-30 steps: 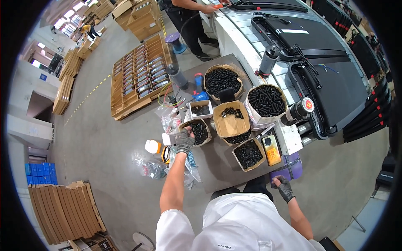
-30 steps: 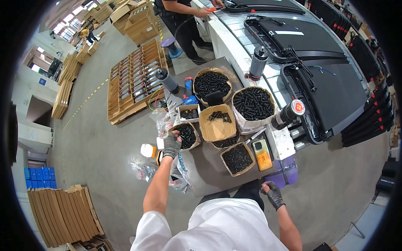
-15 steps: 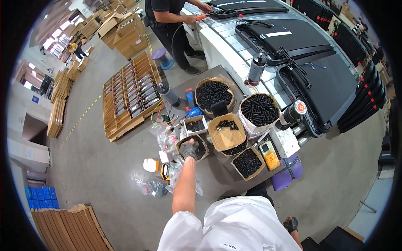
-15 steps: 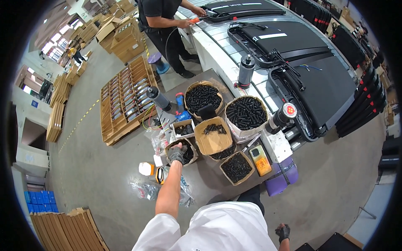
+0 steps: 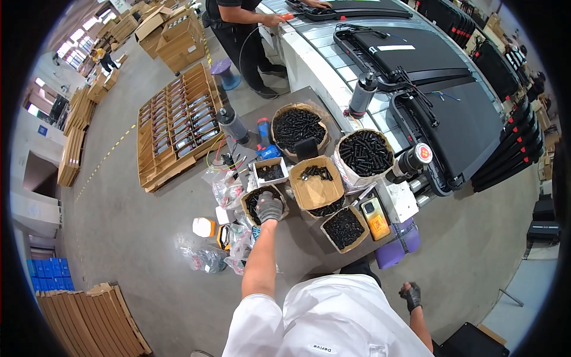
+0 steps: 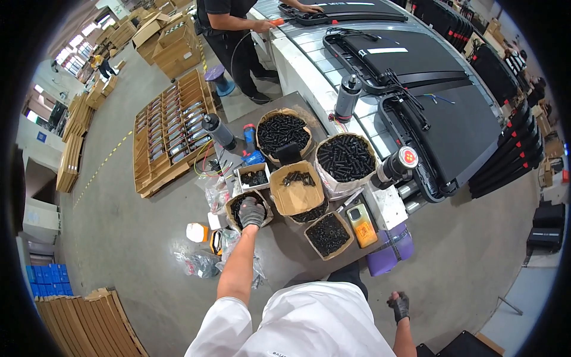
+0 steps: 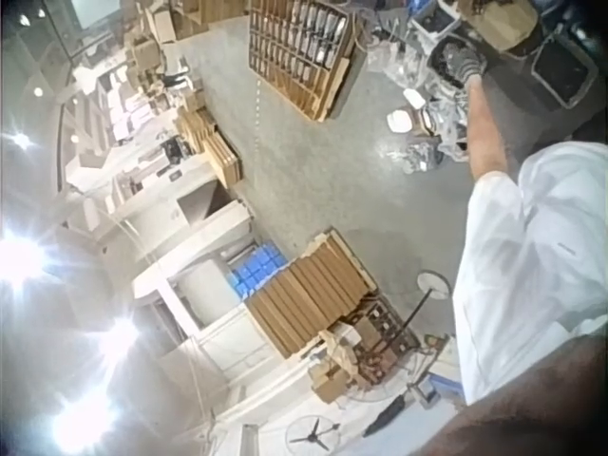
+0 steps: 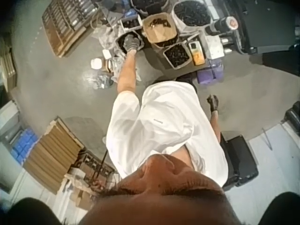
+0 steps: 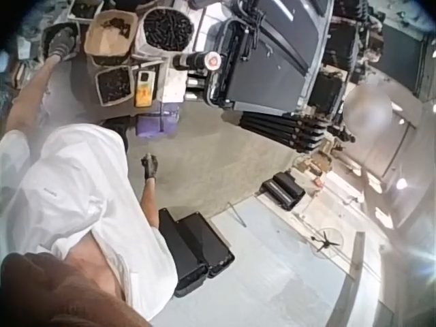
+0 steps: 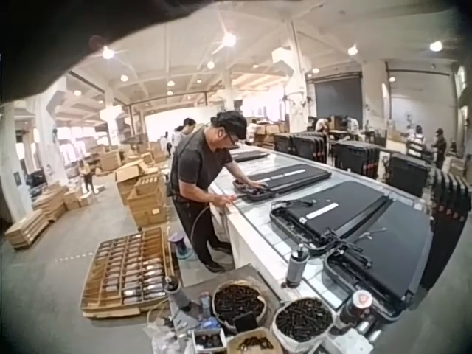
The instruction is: Sorting and organizing small black screws or bolts from various containers on a workbench.
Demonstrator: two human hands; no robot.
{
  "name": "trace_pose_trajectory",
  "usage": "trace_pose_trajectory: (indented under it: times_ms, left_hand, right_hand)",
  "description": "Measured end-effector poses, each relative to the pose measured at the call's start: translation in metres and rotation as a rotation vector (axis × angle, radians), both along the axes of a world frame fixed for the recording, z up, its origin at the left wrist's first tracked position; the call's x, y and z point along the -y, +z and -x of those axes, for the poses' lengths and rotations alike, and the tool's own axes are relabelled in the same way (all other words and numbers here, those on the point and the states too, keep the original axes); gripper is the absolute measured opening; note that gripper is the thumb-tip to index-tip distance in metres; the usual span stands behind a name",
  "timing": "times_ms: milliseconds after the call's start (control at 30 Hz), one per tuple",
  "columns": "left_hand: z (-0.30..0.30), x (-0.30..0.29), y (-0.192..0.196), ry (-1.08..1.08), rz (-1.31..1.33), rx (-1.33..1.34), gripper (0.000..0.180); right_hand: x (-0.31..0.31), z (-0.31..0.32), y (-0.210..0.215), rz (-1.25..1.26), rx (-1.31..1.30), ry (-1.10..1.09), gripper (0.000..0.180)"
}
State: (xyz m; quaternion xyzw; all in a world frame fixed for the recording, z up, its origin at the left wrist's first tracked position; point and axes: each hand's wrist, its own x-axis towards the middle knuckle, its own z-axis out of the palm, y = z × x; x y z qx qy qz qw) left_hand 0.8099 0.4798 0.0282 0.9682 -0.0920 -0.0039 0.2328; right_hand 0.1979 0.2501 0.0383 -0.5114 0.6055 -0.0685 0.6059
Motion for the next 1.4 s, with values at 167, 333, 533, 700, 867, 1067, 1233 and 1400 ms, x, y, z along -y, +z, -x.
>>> trace_pose_trajectory:
  times_ms: [167,333,533,700,867,1067,1233,1400]
  left_hand:
    - [0.023,-0.018,0.027,0.355,0.95,-0.654,0.03]
    - [0.112,-0.055,0.088,0.02,0.944,-0.998,0.036]
    - [0.198,-0.014,0.14,-0.328,0.693,-1.115,0.029]
    - [0.228,-0.003,0.131,-0.408,0.599,-0.984,0.031]
    - [0.232,0.002,0.13,-0.496,0.376,-0.699,0.042]
    - [0.231,0.002,0.123,-0.62,0.366,-0.66,0.043]
    - [0.223,0.008,0.13,-0.355,0.707,-0.898,0.033]
    - [0.219,0.011,0.128,-0.279,0.749,-0.905,0.027]
  right_hand:
    - [0.017,-0.094,0.051,0.112,0.051,0.151,0.025]
    - [-0.024,-0.232,0.116,0.158,0.316,0.569,0.023]
    - [-0.08,-0.306,0.126,0.208,0.407,0.9,0.034]
    - [-0.09,-0.291,0.11,0.222,0.291,0.863,0.029]
    - [-0.09,-0.284,0.095,-0.028,0.321,0.733,0.026]
    - [-0.077,-0.283,0.099,-0.226,0.332,0.691,0.018]
    - [-0.078,-0.286,0.105,0.067,0.365,0.596,0.014]
    - [-0.078,-0.297,0.116,0.132,0.368,0.594,0.014]
